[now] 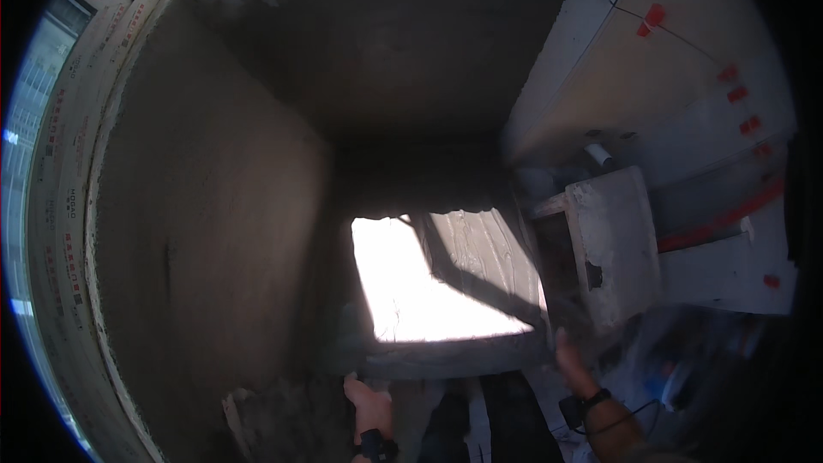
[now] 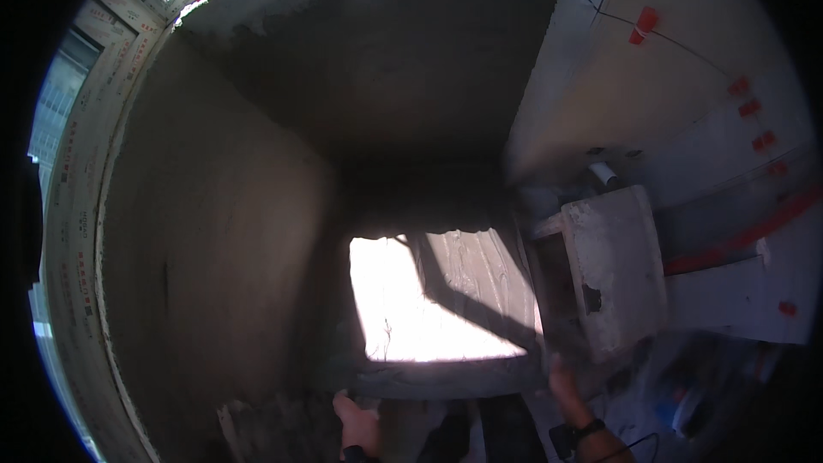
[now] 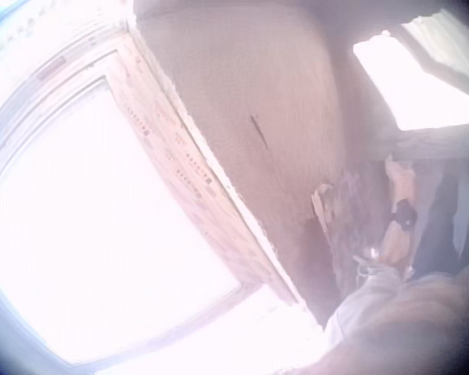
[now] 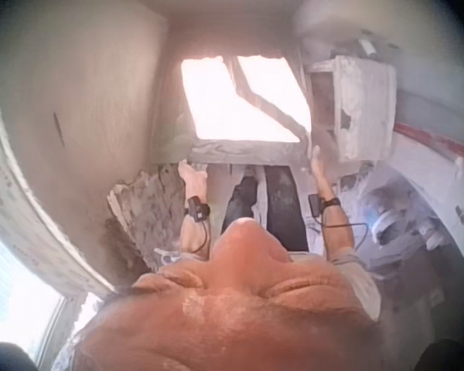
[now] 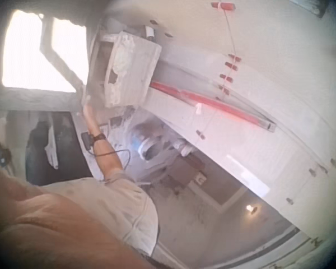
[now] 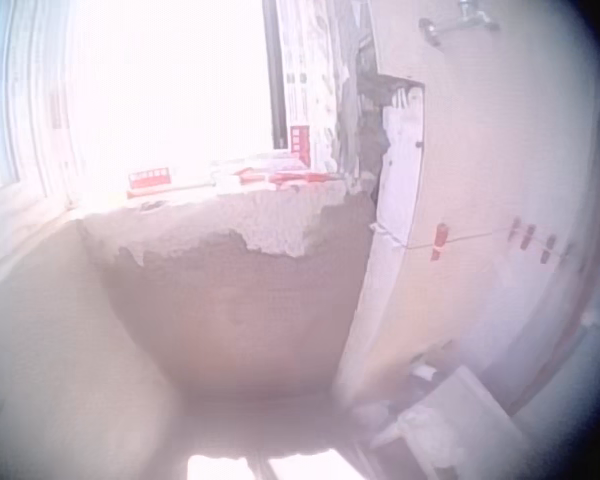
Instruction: Applying mortar and placing tiles on an interior wall under a window.
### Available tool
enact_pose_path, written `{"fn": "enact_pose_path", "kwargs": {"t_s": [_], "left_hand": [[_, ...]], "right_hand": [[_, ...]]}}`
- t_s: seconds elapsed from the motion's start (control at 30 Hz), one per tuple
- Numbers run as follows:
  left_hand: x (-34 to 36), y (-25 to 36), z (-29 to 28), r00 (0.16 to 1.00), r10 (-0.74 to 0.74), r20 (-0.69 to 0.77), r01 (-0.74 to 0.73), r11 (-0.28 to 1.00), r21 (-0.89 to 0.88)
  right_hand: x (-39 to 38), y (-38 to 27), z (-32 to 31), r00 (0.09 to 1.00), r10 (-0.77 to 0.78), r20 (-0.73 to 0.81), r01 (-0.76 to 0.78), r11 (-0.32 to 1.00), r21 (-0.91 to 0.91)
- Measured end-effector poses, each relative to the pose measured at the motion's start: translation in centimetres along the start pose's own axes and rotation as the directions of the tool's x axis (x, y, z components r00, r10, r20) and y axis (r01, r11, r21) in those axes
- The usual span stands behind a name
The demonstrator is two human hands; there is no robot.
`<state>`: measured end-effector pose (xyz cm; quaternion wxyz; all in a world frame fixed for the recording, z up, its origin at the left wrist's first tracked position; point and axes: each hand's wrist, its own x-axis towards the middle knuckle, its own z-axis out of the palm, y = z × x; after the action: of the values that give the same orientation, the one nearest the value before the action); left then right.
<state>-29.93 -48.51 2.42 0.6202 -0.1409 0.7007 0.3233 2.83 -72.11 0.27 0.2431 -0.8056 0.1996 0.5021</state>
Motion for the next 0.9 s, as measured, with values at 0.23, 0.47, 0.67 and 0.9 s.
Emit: {"fn": "enact_pose_path", "kwargs": {"t_s": [0.23,0.47,0.67,0.9], "left_hand": [[-4.2,0.8,5.0,0.992,0.108,-0.056,-0.102,0.989,0.107],[-11.1,-0.8,8.4,0.811,0.53,0.249,-0.576,0.647,0.5],[-14.6,2.7,15.9,0.866,0.478,0.144,-0.491,0.764,0.418],[-16.9,6.3,23.3,0.939,0.344,0.01,-0.341,0.925,0.165]], "right_hand": [[0.5,-3.3,-2.2,0.994,-0.103,0.028,0.106,0.93,-0.352],[-5.3,-13.5,-6.7,0.953,-0.295,-0.073,0.27,0.932,-0.243],[-9.0,-20.7,-9.3,0.95,-0.211,0.232,0.189,0.975,0.115],[-12.0,-26.6,-10.6,0.934,-0.259,0.245,0.169,0.927,0.335]]}}
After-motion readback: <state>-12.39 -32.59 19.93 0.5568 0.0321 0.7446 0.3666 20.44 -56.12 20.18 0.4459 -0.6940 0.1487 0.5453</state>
